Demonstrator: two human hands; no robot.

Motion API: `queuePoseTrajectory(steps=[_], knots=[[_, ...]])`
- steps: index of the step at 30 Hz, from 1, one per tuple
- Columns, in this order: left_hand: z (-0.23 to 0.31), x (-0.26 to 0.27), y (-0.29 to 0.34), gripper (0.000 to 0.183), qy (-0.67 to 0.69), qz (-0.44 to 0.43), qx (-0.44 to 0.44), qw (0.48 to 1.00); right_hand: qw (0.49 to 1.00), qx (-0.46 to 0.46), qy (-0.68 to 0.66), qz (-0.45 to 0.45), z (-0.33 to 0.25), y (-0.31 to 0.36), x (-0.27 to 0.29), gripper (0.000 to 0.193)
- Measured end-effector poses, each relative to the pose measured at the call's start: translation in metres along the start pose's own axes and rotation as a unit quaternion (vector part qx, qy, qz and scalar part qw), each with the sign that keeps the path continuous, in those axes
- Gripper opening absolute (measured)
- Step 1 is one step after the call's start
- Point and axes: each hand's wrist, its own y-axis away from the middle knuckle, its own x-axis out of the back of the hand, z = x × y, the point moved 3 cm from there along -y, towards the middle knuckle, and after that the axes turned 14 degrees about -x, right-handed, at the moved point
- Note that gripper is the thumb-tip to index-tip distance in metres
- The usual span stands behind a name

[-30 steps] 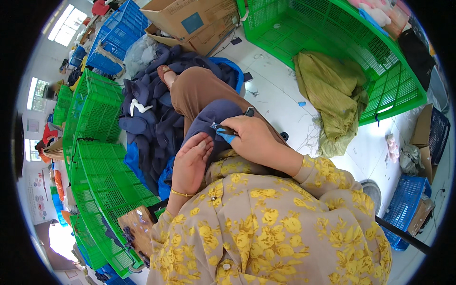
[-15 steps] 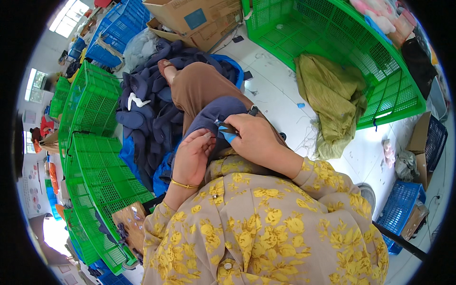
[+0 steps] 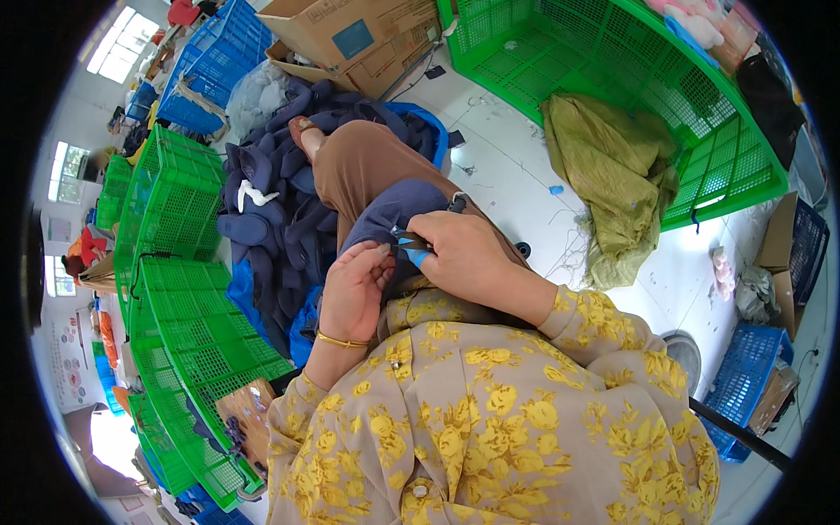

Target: The person trims loose threads and fabric edges from a dark blue slip-on shoe using a small blue tool. The person repeatedly picks up the shoe, snips threads, and adjusts the shoe while seated on the floor.

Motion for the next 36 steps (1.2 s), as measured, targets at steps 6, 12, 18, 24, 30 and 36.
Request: queuePoseTrajectory(steps=[6, 12, 18, 24, 30, 36], knots=[[0.002, -0.012, -0.006, 0.018, -0.106, 0.015, -0.038, 0.993, 1.0, 0.001, 0.016, -0.011, -0.005, -0.001, 0.003, 0.011], [0.0, -0.014, -0.005, 0.018, -0.12, 0.044, -0.059, 0.99, 1.0, -0.016, 0.009, -0.014, 0.001, 0.002, -0.001, 0.012], [0.0, -0.011, -0.006, 0.018, -0.134, 0.045, -0.063, 0.988, 1.0, 0.001, -0.002, 0.0, 0.001, 0.002, -0.002, 0.015], [-0.001, -0.007, -0.006, 0.015, -0.086, 0.001, -0.067, 0.994, 0.999, -0.022, -0.034, -0.023, 0.002, 0.003, 0.001, 0.014], [-0.006, 0.007, -0.005, 0.006, 0.006, -0.037, -0.054, 0.998, 0.972, -0.137, -0.185, -0.049, 0.011, 0.012, 0.014, 0.013], [-0.008, 0.012, -0.006, 0.006, 0.036, -0.055, -0.038, 0.997, 0.98, -0.075, -0.166, -0.076, 0.006, 0.019, 0.004, 0.02]])
